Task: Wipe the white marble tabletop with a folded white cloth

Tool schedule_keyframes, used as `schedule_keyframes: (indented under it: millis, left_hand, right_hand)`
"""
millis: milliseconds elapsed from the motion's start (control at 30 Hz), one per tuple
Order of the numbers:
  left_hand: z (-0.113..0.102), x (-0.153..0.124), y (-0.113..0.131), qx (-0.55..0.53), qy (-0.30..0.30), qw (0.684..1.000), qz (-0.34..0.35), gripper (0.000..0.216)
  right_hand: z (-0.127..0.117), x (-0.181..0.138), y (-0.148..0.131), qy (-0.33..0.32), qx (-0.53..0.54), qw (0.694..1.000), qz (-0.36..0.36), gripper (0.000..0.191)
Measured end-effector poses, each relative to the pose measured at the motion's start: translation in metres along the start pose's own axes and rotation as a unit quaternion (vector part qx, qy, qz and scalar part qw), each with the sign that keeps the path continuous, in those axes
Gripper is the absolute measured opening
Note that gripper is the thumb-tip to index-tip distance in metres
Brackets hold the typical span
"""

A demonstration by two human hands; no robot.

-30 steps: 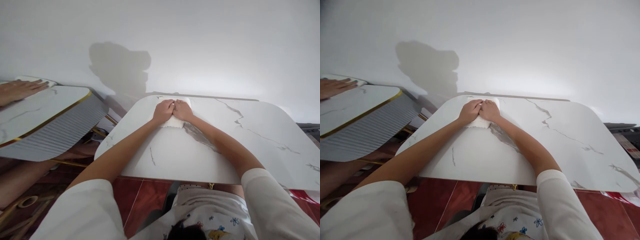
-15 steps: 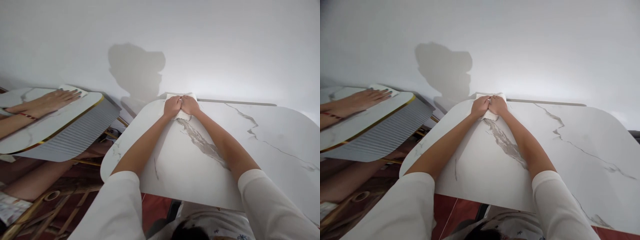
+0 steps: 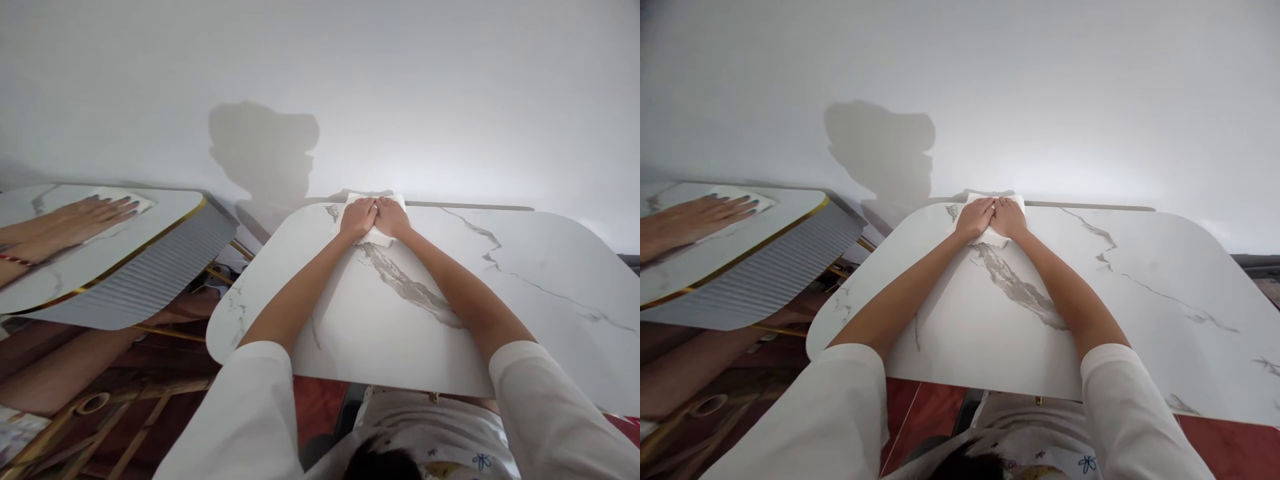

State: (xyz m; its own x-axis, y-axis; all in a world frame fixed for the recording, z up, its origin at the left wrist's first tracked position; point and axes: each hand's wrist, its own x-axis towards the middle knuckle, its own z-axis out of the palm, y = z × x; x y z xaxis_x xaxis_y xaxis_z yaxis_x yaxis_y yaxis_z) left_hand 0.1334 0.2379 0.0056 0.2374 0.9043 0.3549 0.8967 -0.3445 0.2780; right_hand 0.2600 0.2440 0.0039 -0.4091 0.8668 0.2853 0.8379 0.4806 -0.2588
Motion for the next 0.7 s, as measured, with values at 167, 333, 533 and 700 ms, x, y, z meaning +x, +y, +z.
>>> schedule_keyframes:
  millis: [167,333,533,700]
  left_hand:
    - [-0.005,-0.02,0.005,-0.008,0.002,0.999,0.046,0.036]
    - [-0.013,-0.045,0.009,-0.016,0.002,0.999,0.051,0.037]
    - [-0.027,-0.083,0.017,-0.01,-0.001,0.999,0.044,0.042]
    - [-0.041,-0.124,0.023,0.011,-0.015,0.998,0.056,0.047]
  right_hand:
    - [-0.005,-0.022,-0.011,-0.003,-0.018,1.0,0.009,0.054]
    - [-0.009,-0.045,-0.027,-0.006,-0.022,1.0,0.013,0.056]
    - [-0.013,-0.079,-0.055,-0.008,-0.009,1.0,0.019,0.057]
    - [-0.013,-0.115,-0.083,0.0,-0.017,1.0,0.015,0.057]
